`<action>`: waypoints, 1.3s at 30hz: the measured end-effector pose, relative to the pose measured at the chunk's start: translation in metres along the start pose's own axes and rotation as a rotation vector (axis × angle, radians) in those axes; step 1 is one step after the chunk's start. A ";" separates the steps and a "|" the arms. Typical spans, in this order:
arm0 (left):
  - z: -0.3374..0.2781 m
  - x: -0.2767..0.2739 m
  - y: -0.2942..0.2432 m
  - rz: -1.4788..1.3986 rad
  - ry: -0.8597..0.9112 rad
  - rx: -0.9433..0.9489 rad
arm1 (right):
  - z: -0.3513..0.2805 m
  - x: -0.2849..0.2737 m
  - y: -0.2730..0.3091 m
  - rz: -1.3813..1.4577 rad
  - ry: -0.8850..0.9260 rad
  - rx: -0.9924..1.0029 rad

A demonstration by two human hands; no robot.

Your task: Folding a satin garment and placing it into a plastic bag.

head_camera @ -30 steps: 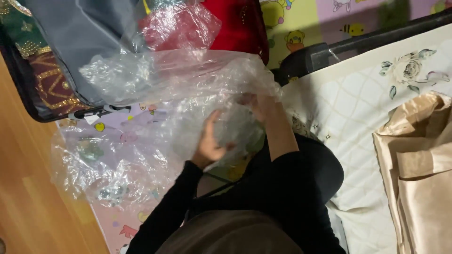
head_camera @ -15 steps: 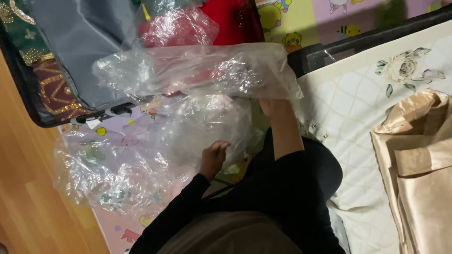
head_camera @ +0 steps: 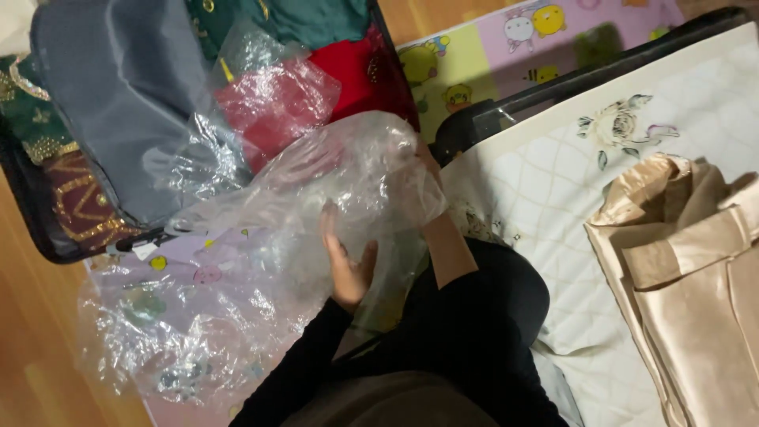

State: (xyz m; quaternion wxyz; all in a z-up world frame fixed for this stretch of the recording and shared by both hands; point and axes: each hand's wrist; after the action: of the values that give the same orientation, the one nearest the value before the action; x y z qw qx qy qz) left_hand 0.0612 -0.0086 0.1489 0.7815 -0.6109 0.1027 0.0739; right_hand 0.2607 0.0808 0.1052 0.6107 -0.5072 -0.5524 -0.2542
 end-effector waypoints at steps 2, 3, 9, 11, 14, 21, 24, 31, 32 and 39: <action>0.013 0.010 -0.010 -0.108 0.002 0.018 | -0.003 0.005 -0.015 -0.509 -0.165 -0.312; 0.019 0.016 -0.015 -0.212 -0.001 0.028 | -0.005 0.008 -0.022 -1.012 -0.336 -0.622; 0.017 0.017 0.009 -0.087 0.144 0.006 | -0.005 -0.025 0.000 -1.967 -0.357 -0.616; 0.027 0.017 -0.042 -0.220 0.070 -0.056 | 0.008 -0.027 0.006 -1.310 -0.603 -0.514; 0.045 0.019 -0.076 -0.532 -0.075 -0.213 | 0.000 0.005 0.001 -0.707 -0.819 -0.324; 0.045 0.051 -0.084 -0.627 -0.031 -0.205 | -0.052 0.064 -0.076 -1.463 -0.692 -1.133; 0.034 0.070 -0.079 -0.573 0.023 -0.143 | -0.106 0.113 -0.080 -1.721 -0.248 -0.956; 0.007 0.115 -0.064 -0.455 0.120 0.024 | -0.161 0.165 -0.104 -1.627 -0.266 -1.101; 0.002 0.121 -0.063 -0.438 0.133 0.048 | -0.169 0.172 -0.107 -1.595 -0.269 -1.124; -0.026 0.156 -0.059 -0.318 0.218 0.226 | -0.223 0.218 -0.140 -1.431 -0.274 -1.272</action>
State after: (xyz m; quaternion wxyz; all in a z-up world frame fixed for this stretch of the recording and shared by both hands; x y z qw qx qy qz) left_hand 0.2246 -0.0494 0.1593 0.8312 -0.5323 0.0962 -0.1287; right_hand 0.2884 -0.1151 0.3834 -0.1471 -0.3119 -0.5561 -0.7562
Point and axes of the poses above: each hand's wrist, its own z-axis towards the middle knuckle, its own x-axis out of the palm, y = z × x, and after that the axes turned 1 degree about -x, right-handed
